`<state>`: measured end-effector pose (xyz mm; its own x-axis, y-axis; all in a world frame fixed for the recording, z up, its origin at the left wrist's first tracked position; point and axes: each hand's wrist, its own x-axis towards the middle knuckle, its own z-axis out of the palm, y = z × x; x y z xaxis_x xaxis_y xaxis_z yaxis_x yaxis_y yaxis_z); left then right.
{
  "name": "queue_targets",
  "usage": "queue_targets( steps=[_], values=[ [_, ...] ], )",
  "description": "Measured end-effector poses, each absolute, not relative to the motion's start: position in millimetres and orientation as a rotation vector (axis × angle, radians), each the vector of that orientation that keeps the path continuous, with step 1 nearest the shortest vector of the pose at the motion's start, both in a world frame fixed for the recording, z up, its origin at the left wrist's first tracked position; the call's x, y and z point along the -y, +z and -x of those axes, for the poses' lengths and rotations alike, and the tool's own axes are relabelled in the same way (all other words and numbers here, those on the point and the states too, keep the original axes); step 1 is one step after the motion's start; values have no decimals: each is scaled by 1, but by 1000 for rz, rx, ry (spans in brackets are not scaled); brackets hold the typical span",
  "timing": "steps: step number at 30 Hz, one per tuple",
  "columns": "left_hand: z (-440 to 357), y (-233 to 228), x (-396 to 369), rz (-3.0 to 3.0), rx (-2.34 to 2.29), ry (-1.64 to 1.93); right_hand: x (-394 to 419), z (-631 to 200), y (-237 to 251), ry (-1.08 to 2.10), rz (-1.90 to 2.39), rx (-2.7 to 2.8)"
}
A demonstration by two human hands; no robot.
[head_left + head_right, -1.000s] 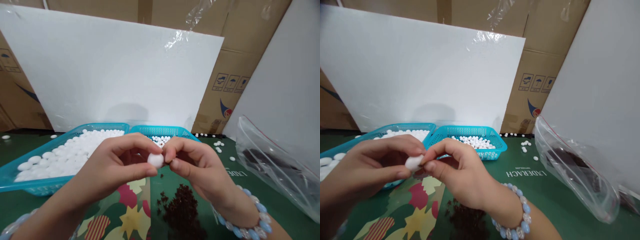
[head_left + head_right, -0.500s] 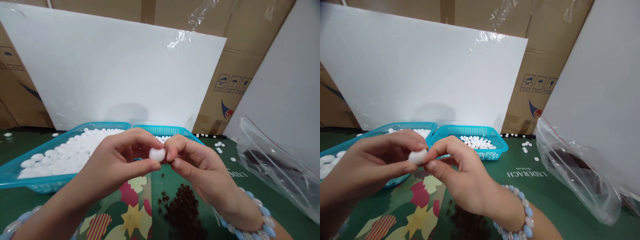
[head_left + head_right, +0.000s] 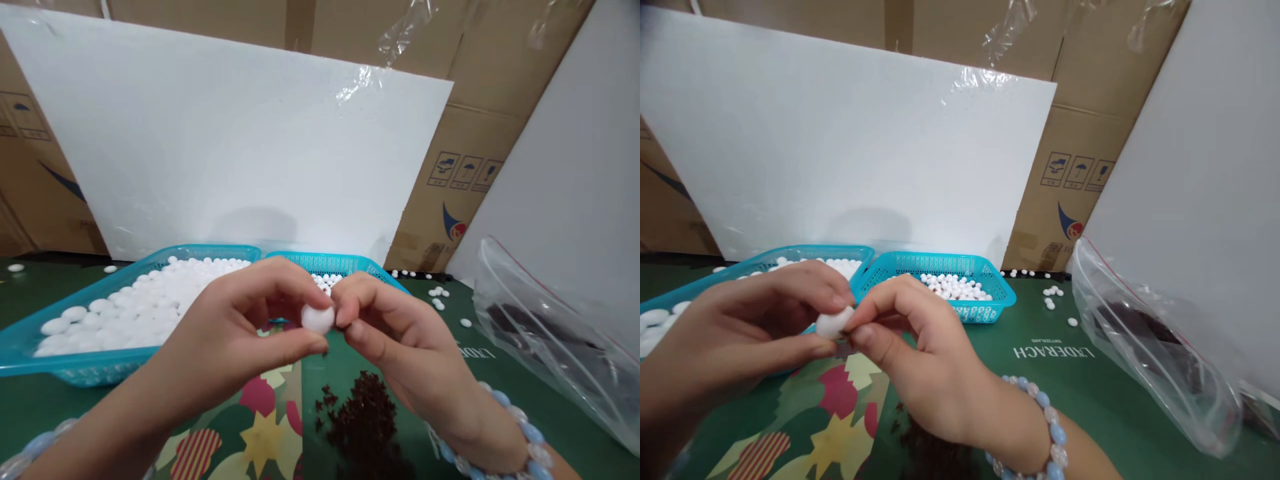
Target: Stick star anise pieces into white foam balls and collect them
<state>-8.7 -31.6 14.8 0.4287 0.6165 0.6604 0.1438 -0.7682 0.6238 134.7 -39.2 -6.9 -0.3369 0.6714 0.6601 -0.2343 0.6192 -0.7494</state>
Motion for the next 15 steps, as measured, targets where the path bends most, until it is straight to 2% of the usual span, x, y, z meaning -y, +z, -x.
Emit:
queue_targets(
  steps=[15],
  values=[
    [2,13,36,-2316,-749,1443,42,-134,-7,663,533,1778]
  ],
)
